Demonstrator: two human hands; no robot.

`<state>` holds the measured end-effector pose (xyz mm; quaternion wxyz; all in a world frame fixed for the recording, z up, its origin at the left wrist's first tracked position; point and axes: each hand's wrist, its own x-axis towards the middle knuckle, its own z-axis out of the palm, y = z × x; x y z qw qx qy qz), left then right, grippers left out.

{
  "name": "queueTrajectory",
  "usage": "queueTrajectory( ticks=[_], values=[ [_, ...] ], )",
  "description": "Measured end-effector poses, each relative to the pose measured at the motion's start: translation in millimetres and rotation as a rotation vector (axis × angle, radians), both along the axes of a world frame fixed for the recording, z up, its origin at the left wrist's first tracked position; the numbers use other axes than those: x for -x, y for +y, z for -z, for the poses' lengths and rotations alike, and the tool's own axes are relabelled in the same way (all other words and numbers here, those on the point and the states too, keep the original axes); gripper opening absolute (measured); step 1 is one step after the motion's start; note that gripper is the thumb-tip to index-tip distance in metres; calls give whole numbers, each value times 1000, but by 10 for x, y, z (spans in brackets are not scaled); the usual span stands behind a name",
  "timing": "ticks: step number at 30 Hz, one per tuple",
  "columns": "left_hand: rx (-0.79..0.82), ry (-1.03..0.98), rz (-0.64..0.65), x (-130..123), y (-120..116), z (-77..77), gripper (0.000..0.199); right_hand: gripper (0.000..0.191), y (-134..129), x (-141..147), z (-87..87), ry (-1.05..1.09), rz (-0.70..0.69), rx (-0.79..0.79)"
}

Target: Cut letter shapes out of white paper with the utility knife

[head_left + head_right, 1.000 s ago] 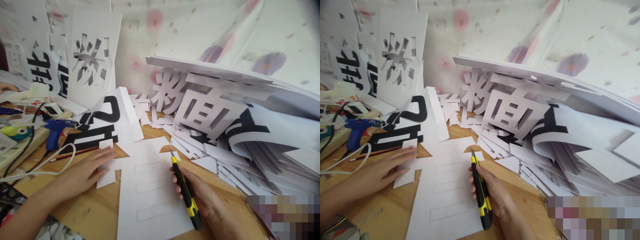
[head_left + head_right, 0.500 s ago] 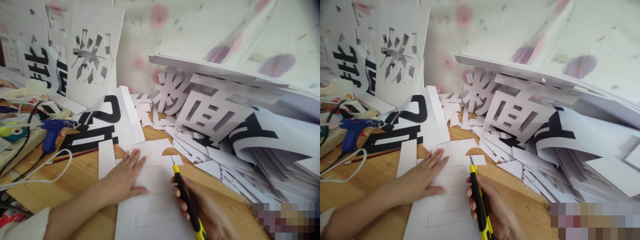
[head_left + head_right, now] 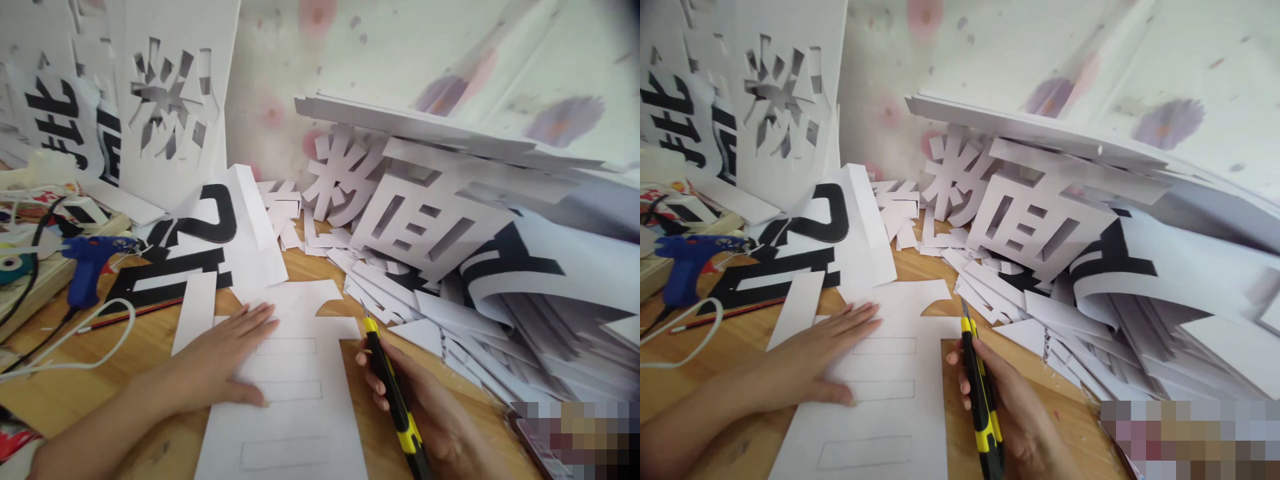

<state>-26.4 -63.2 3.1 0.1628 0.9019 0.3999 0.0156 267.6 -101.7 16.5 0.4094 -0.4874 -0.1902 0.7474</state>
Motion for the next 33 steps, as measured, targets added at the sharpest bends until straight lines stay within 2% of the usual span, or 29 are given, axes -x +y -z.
queueTrajectory(
  ticks=[2, 4, 7, 10, 11, 14, 16, 20, 21, 23, 26, 28, 31, 33],
  values=[
    [-13, -37, -11, 68, -1, -17, 87, 23, 18, -16, 32, -18, -9, -19],
    [-75, -113, -89, 136, -15, -39, 73, 23, 29, -18, 49, -8, -14, -31],
    [-217, -235, -365, 269, -39, -12, 52, 22, 32, -2, 45, 4, -20, -16],
    [-290, -203, -622, 420, -55, 130, 60, 24, 20, 18, 36, -21, -20, 6],
    [-285, -201, -664, 460, -60, 187, 62, 24, 14, 22, 38, -21, -18, 5],
    [-261, -294, -655, 519, -90, 293, 52, 22, -3, 28, 52, -5, -28, -39],
    [-244, -389, -675, 506, -130, 260, 48, 22, -10, 29, 61, -21, -33, -68],
    [-231, -595, -796, 315, -320, 24, 44, 22, -12, 40, 47, -55, -30, -79],
    [-196, -624, -802, 219, -394, -24, 44, 22, -12, 45, 37, -51, -34, -85],
    [-139, -639, -733, -26, -557, -55, 47, 21, -15, 54, 17, -45, -44, -100],
    [-37, -536, -552, -432, -763, 60, 47, 20, -23, 59, 6, -39, -48, -111],
    [-71, -444, -466, -627, -834, 171, 55, 20, -29, 58, 12, -21, -47, -120],
    [-112, -308, -309, -696, -838, 239, 66, 19, -32, 60, 19, -4, -52, -130],
    [-98, -262, -268, -616, -794, 188, 67, 19, -33, 63, 16, -7, -54, -138]
  ],
)
